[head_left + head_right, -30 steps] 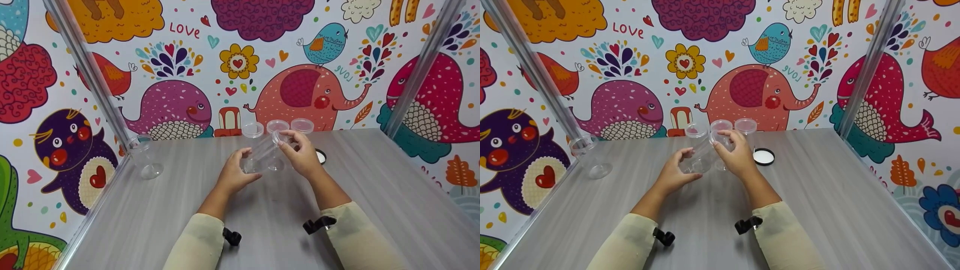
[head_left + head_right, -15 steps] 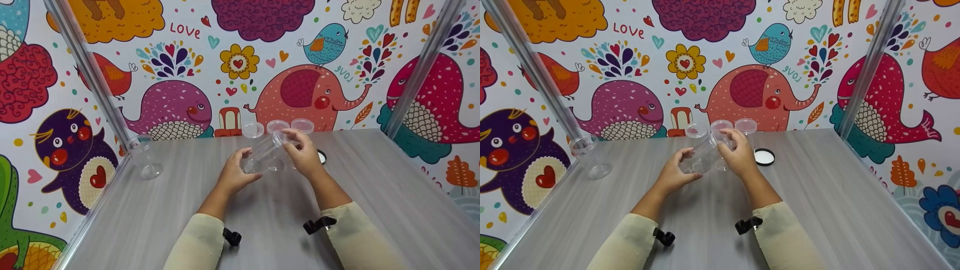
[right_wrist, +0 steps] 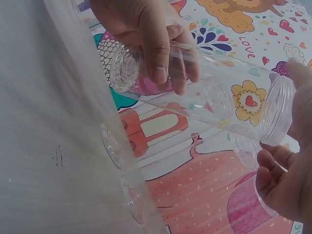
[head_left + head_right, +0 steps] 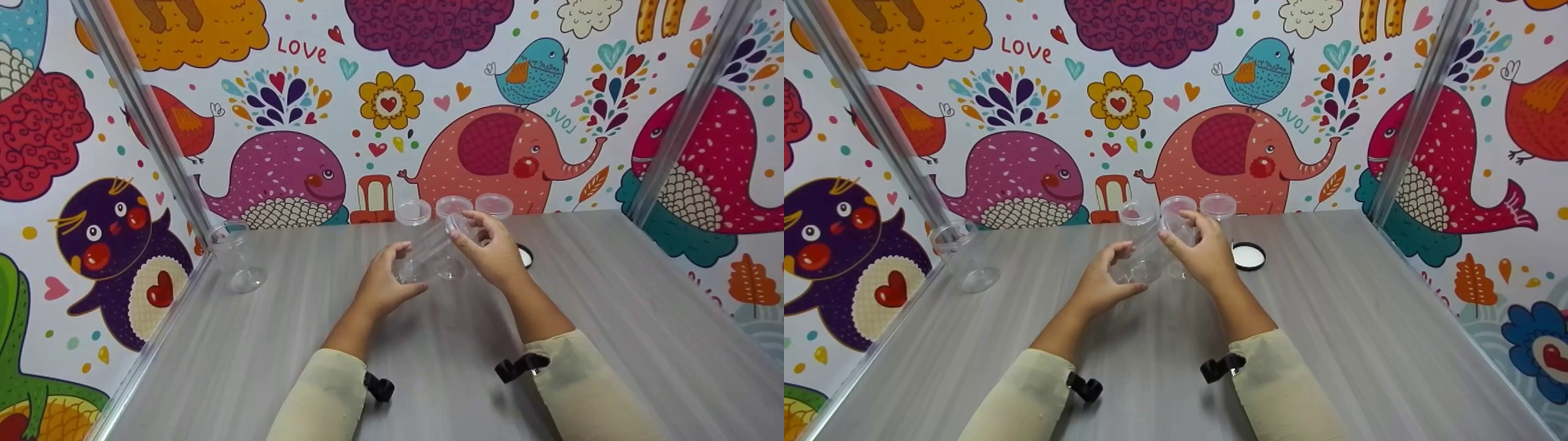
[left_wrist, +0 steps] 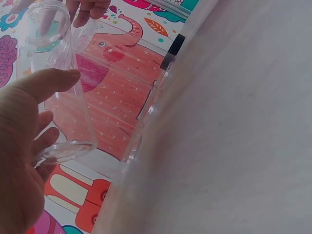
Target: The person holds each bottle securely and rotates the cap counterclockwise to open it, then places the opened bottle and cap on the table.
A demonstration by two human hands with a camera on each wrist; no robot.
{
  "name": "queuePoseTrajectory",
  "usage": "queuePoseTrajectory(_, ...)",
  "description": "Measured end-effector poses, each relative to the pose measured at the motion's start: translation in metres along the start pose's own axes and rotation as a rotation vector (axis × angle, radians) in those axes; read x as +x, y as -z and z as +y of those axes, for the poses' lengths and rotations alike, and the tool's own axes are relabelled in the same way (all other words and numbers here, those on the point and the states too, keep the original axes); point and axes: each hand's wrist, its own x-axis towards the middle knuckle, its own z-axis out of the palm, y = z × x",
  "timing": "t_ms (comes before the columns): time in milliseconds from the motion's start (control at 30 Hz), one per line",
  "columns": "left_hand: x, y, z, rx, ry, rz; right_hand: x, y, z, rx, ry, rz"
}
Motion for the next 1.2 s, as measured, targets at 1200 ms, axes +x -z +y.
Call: queuePoseTrajectory(1200, 0.003, 0.093, -0.082, -0.139, 0.164, 0.515, 0.002, 0.070, 0.030, 0.246, -0.027, 0.227)
